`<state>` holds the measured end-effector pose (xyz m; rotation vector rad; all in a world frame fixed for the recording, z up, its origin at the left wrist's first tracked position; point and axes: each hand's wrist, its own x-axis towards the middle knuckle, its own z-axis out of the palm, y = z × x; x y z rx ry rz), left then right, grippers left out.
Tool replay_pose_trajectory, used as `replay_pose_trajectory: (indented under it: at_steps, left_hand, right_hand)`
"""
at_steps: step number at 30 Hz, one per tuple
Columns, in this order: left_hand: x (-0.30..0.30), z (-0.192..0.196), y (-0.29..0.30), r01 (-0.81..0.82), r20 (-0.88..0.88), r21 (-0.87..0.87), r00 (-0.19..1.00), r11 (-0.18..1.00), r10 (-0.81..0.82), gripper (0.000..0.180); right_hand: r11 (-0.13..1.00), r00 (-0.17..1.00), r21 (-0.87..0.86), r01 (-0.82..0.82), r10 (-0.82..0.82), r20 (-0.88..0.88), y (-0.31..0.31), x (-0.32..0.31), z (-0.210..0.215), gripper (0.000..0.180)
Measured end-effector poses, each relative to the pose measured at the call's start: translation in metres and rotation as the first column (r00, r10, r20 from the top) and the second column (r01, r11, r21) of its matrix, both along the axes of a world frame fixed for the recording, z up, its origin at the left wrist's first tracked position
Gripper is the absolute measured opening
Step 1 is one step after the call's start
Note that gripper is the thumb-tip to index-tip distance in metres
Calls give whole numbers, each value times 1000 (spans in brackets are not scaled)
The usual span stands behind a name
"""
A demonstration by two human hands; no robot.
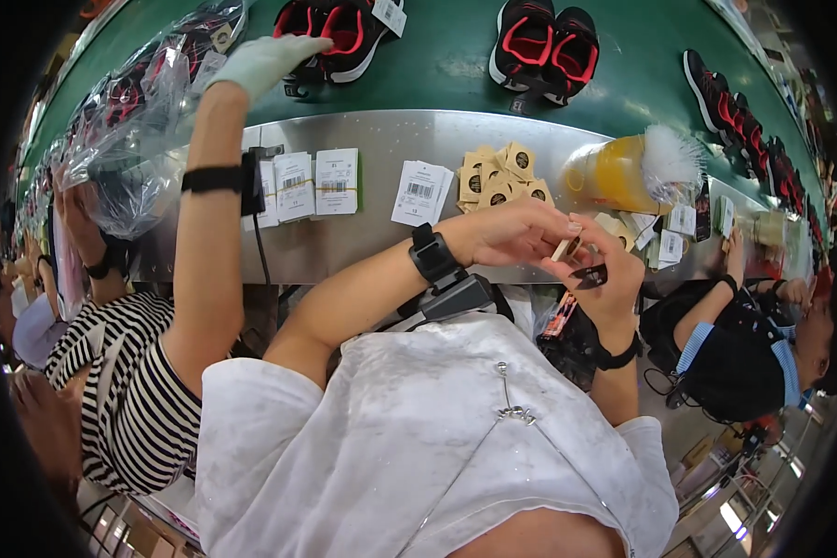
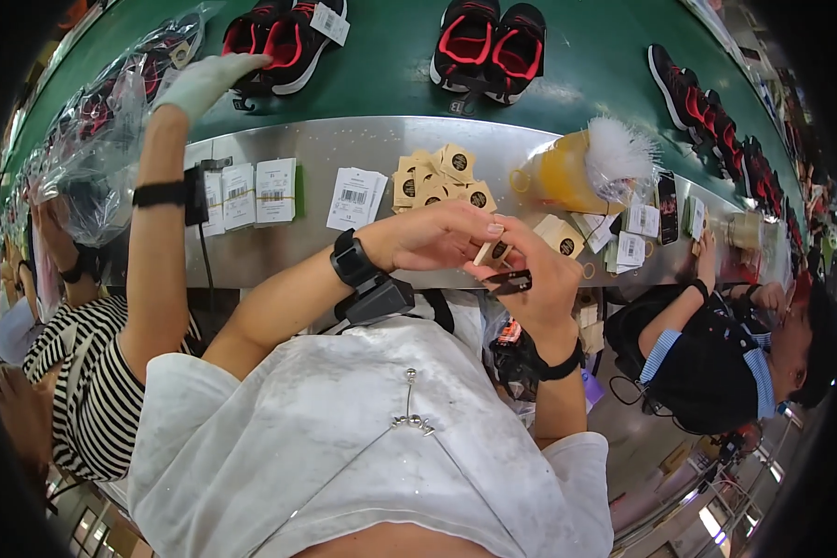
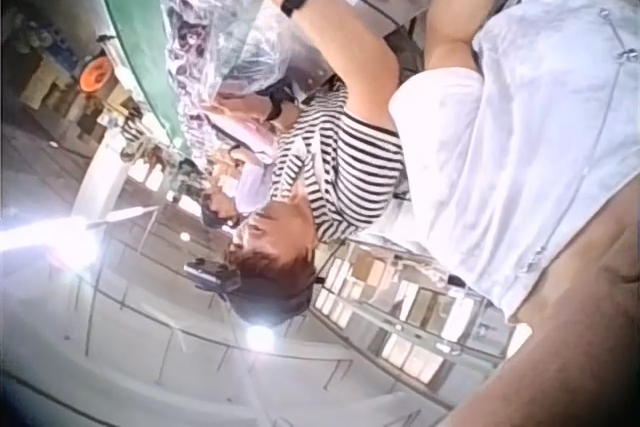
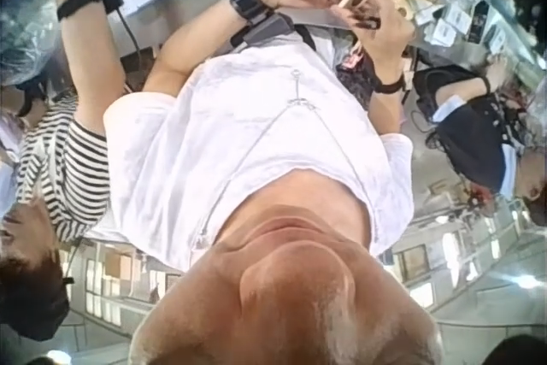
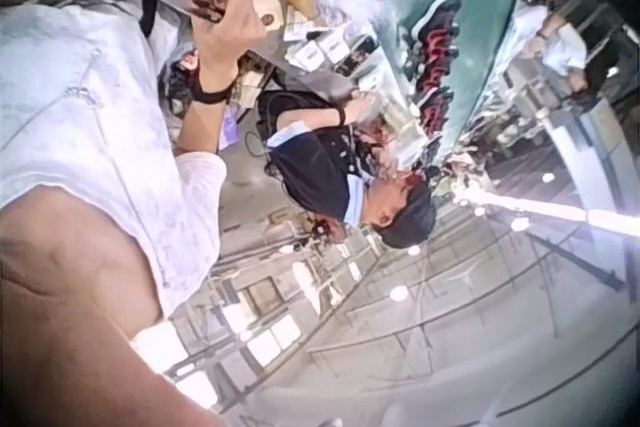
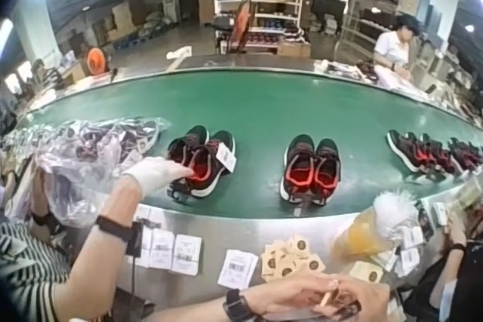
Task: Tagging and preparing shoes for packaging at an assembly line.
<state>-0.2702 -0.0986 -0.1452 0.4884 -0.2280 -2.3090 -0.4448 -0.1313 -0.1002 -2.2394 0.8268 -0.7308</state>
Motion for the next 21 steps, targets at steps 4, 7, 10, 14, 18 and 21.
replay_pose_trajectory:
  at_steps: [4, 7, 10, 14, 18, 21]
  left_hand:
    - [2, -3, -1, -45, -41, -7, 998, 999, 45, 29]
    - [10, 1, -3, -59, -36, -29, 998, 998, 57, 29]
    - [16, -1, 0, -54, -31, -94, 998, 994, 51, 30]
    - [21, -7, 5, -82, 24, -73, 996, 994, 84, 32]
    - [22, 3, 6, -170, 53, -20, 984, 985, 171, 34]
    - [24, 3, 6, -168, 81, -19, 982, 986, 169, 36]
  right_hand:
    - [998, 1000, -57, 2, -3, -9, -1, 5, -4, 45]
    - [997, 991, 46, 60, -65, 117, -1, 12, -9, 46]
    - [996, 996, 33, 81, -82, 25, -2, 13, -11, 48]
    - [998, 998, 36, 61, -60, -16, -3, 22, -6, 53]
    - [995, 999, -101, 25, -29, -38, -6, 25, -11, 52]
    - [997, 998, -48, 58, -58, 9, -1, 25, -16, 47]
